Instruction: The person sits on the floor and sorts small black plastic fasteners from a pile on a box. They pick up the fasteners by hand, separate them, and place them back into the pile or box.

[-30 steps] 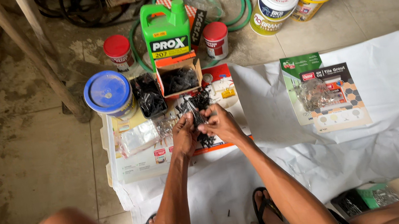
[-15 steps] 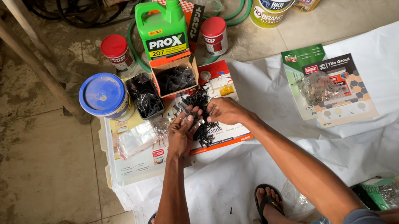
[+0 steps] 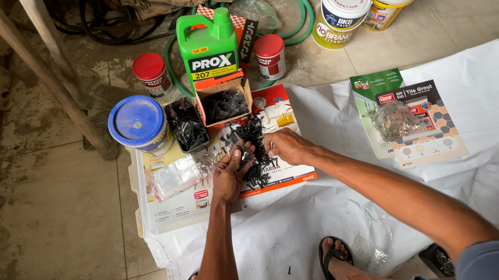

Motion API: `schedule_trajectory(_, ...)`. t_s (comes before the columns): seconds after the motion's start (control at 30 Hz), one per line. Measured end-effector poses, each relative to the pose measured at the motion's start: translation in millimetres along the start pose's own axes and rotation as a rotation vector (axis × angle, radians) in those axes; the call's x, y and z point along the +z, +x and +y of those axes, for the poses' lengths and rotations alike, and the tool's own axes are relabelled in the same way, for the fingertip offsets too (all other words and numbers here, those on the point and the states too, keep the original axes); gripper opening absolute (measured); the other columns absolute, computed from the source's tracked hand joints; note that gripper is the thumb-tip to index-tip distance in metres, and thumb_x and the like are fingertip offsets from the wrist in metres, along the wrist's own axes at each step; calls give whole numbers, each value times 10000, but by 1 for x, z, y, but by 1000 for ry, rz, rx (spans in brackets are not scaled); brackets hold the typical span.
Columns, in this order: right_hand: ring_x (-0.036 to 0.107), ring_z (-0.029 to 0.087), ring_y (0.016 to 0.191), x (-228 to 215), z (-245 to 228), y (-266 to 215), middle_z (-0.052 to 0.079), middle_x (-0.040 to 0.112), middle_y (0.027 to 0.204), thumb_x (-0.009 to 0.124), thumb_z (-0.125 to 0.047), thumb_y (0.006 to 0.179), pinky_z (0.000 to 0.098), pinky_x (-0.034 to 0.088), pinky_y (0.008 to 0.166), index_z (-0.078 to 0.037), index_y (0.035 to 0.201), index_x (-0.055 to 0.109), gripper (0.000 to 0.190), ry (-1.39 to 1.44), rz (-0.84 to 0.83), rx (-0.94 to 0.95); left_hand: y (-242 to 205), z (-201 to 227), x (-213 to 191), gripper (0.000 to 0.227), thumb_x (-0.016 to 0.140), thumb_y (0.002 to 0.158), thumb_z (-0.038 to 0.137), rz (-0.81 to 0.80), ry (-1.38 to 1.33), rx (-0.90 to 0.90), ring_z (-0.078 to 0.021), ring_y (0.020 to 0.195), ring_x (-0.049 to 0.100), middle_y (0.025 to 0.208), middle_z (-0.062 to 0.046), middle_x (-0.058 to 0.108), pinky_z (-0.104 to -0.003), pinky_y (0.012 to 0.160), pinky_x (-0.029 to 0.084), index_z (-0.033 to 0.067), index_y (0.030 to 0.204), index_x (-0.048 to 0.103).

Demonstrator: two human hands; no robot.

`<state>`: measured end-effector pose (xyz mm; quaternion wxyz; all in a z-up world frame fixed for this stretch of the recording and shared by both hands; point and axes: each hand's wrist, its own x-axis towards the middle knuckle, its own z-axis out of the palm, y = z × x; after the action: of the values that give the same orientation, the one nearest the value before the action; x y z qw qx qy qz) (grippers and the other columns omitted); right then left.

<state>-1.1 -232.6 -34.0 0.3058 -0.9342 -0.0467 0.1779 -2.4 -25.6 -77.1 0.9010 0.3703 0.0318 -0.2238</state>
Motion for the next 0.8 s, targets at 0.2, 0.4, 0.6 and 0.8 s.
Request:
schedule_trajectory(0.2, 686, 293, 839, -30, -11, 10, 121, 701, 797, 683, -179, 854, 390, 531, 724, -128, 938, 663, 100, 0, 43, -25, -2, 2, 2, 444, 638, 891, 104, -17, 18, 10, -330, 1174, 599, 1239, -211, 632, -459, 985, 504, -14, 1311, 556)
schedule_trajectory(0.4, 629, 135, 599, -57, -45, 2, 78, 681, 723, 646, -141, 888, 293, 537, 625, -73, 984, 659, 118, 159, -27, -8, -3, 2, 9, 526, 673, 811, -66, -56, 66, 44, -323, 1146, 613, 1223, -221, 637, -393, 952, 520, -28, 1319, 545)
schedule_trajectory(0.6, 639, 161, 628, -51, -60, 11, 134, 690, 794, 624, -107, 907, 304, 543, 612, -25, 1047, 652, 166, 320, 29, -85, 7, -14, -3, 536, 708, 772, -95, -57, 173, 102, -265, 1061, 651, 1159, -214, 666, -337, 877, 568, 6, 1285, 589)
schedule_trajectory(0.8, 660, 172, 722, -48, -69, 20, 148, 704, 857, 614, -97, 909, 290, 577, 642, -32, 1086, 659, 193, 315, 9, -113, 4, -12, 2, 530, 735, 759, -73, -68, 222, 167, -172, 1007, 653, 1098, -149, 699, -299, 841, 583, 31, 1265, 614)
